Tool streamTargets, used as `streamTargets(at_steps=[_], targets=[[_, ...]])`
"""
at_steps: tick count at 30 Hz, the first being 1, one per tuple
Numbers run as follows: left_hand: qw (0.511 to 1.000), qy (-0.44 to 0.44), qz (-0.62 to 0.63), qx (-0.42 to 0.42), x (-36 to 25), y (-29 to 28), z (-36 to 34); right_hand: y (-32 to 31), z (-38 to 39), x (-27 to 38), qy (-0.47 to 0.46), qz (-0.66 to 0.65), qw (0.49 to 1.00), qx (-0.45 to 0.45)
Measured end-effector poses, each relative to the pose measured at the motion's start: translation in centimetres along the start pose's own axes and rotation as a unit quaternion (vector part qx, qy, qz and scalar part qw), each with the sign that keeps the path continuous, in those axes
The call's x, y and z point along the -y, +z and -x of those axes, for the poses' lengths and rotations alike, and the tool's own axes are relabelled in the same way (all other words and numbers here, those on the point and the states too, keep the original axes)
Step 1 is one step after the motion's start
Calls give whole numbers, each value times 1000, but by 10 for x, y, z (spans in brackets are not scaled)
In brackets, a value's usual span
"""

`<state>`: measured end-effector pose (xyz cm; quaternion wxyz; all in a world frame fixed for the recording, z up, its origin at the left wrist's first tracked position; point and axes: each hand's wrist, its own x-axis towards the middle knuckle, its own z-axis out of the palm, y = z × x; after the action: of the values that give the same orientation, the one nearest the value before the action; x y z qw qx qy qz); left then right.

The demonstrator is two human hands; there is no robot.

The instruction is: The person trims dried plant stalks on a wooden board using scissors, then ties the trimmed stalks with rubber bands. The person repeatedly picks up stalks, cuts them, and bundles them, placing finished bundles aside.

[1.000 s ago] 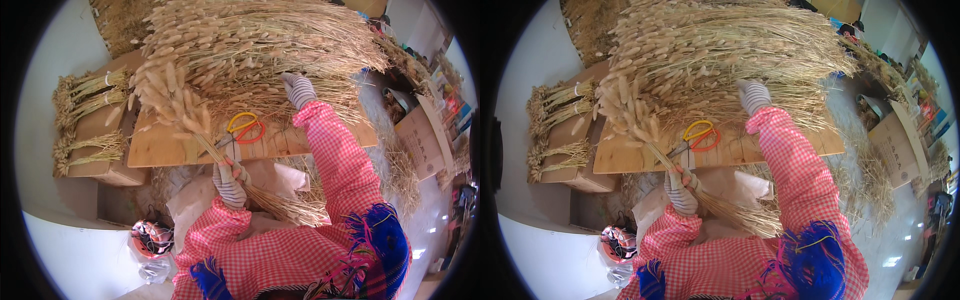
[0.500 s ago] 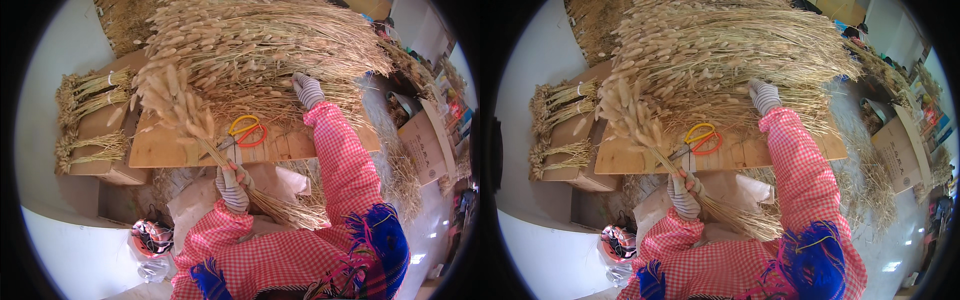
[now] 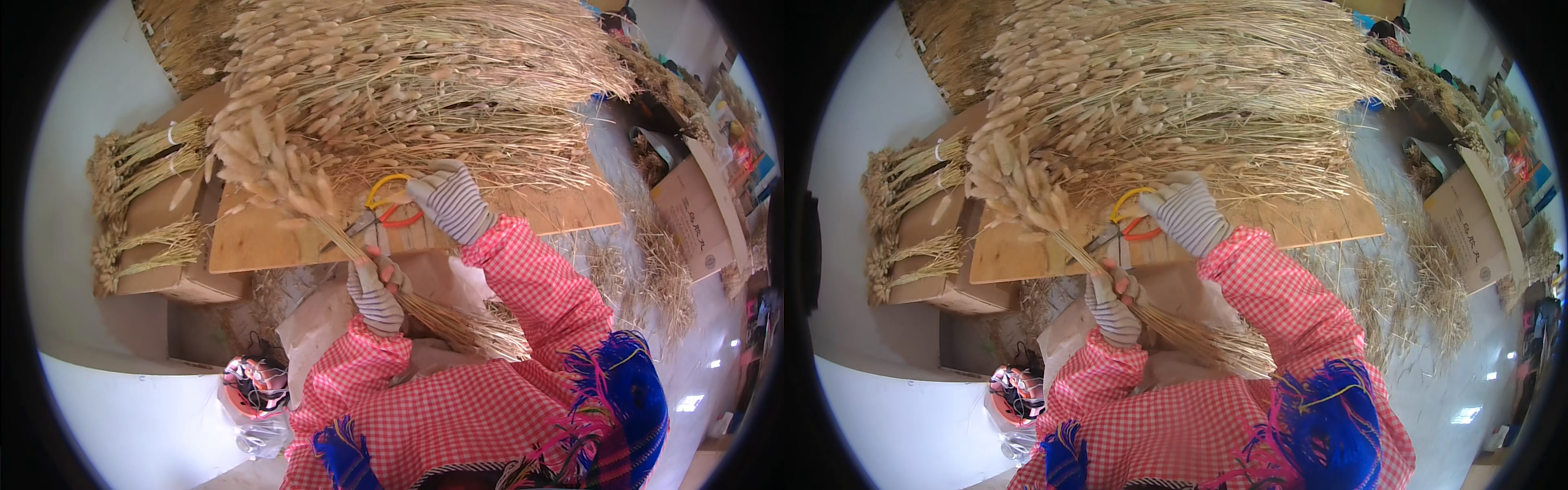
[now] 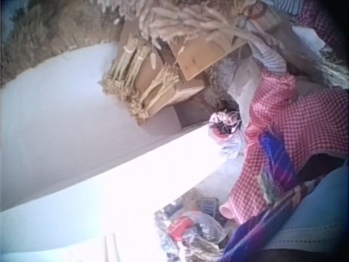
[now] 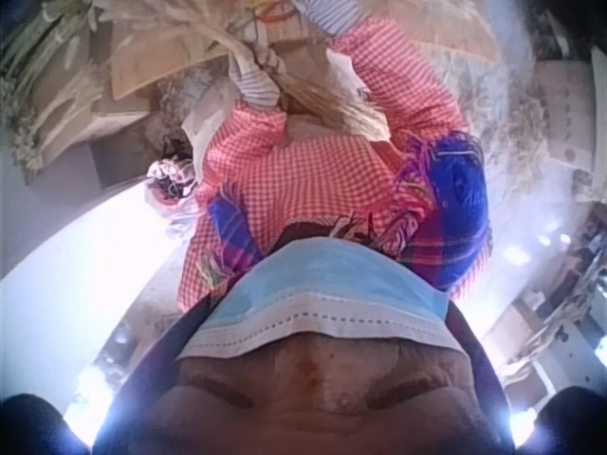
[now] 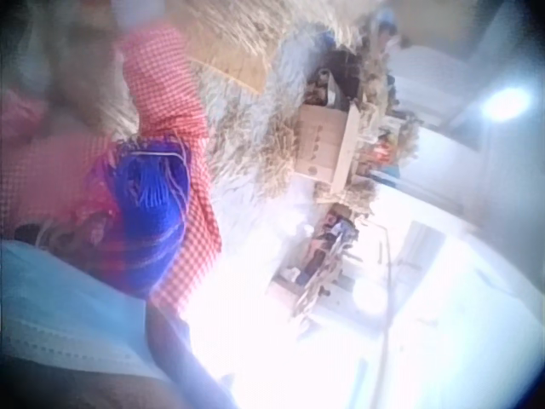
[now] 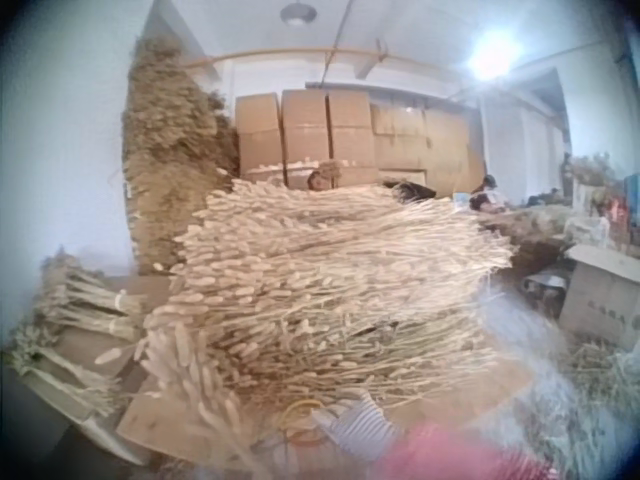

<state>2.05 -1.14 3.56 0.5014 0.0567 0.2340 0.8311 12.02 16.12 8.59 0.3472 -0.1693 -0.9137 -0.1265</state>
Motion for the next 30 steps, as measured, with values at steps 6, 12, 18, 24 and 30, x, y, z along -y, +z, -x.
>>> streamTargets(at_steps=[6, 12, 18, 24, 30], targets=[[988, 75, -134, -2, 6, 11, 3, 0, 12, 40, -109, -28, 990, -80], [995, -9, 12, 99, 6, -24, -15, 1, 33, 32, -11, -239, 971, -8], [985, 6, 22, 172, 10, -44, -22, -18, 48, -14, 321, -263, 909, 25], [994, 7, 2, 107, 5, -24, -11, -17, 64, -30, 53, 55, 996, 37], [997, 44, -70, 5, 6, 1, 0, -21, 70, -22, -9, 33, 998, 60]])
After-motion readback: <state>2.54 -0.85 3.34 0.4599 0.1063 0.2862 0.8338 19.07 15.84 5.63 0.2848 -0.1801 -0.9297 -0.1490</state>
